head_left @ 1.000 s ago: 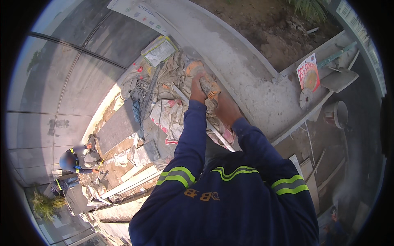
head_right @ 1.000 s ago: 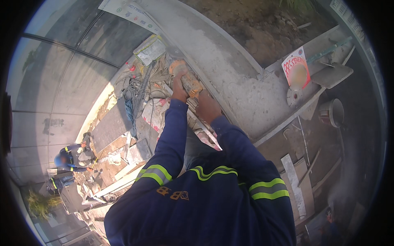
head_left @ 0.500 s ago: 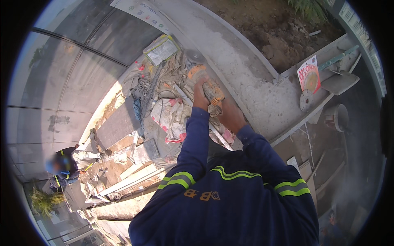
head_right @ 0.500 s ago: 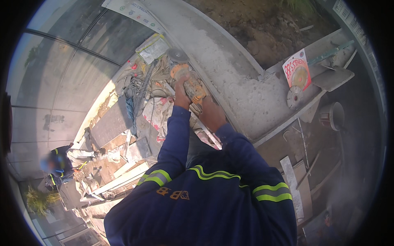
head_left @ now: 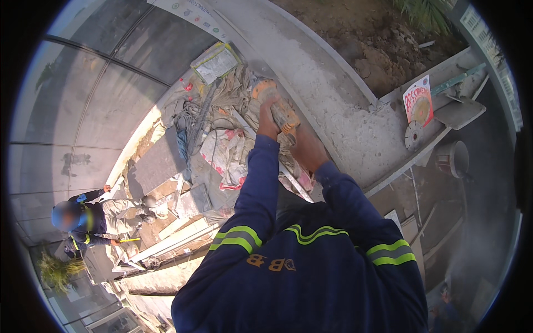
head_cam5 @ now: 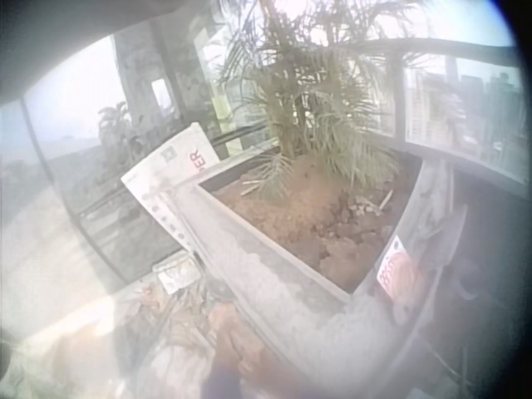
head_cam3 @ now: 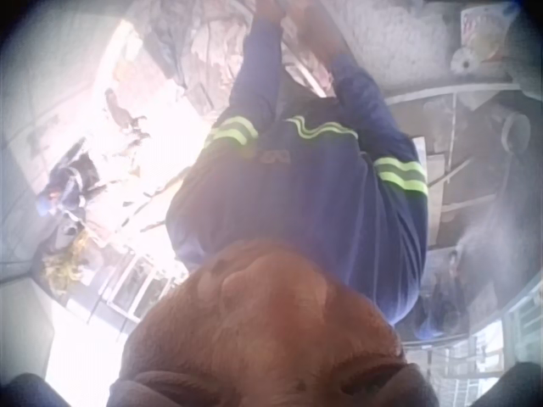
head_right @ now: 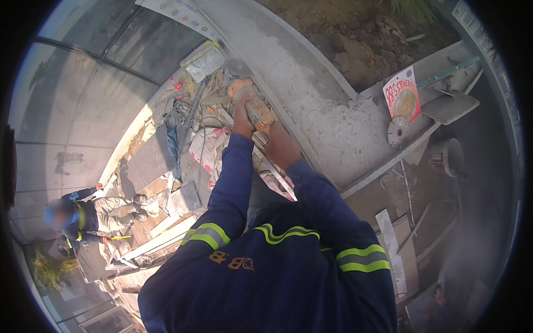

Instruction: The person uses an angle grinder to smooth a concrete ledge at a construction site. The camera wearer holds the tool with both hands and moves it along the surface, generating dust. Other workers are visible nearby handling materials.

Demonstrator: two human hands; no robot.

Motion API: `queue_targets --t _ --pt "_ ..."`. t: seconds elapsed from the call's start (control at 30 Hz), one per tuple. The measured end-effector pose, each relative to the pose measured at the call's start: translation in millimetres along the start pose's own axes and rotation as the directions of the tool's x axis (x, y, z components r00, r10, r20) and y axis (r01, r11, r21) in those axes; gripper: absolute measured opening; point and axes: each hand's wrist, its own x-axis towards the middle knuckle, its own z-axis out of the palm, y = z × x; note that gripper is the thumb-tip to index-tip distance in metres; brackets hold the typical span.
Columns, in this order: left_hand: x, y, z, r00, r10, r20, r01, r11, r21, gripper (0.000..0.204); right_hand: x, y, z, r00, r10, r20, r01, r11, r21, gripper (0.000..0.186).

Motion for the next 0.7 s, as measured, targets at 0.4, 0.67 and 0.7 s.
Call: queue_targets --t 0.4,0.67,0.7 --pt "-15.5 -2.6 10.5 0.999 -0.009 -0.036 0.009 1.000 -0.022 0.028 -5.8 1.3 -1.9 0.998 0.061 0.034 -0.061 0.998 -0.001 0.043" --pt "-22.0 -8.4 3.3 0.999 0.025 -0.023 -0.026 0.999 -0.032 0.029 -17.1 -3.2 -8.6 0.997 0.058 0.051 -0.057 0.998 -0.013 0.041" --pt "-21.1 -8.7 2.0 1.000 0.025 -0.016 -0.025 0.999 -0.031 0.029 -16.5 -1.5 -7.6 0.997 0.053 0.052 -0.052 0.999 -0.011 0.041"
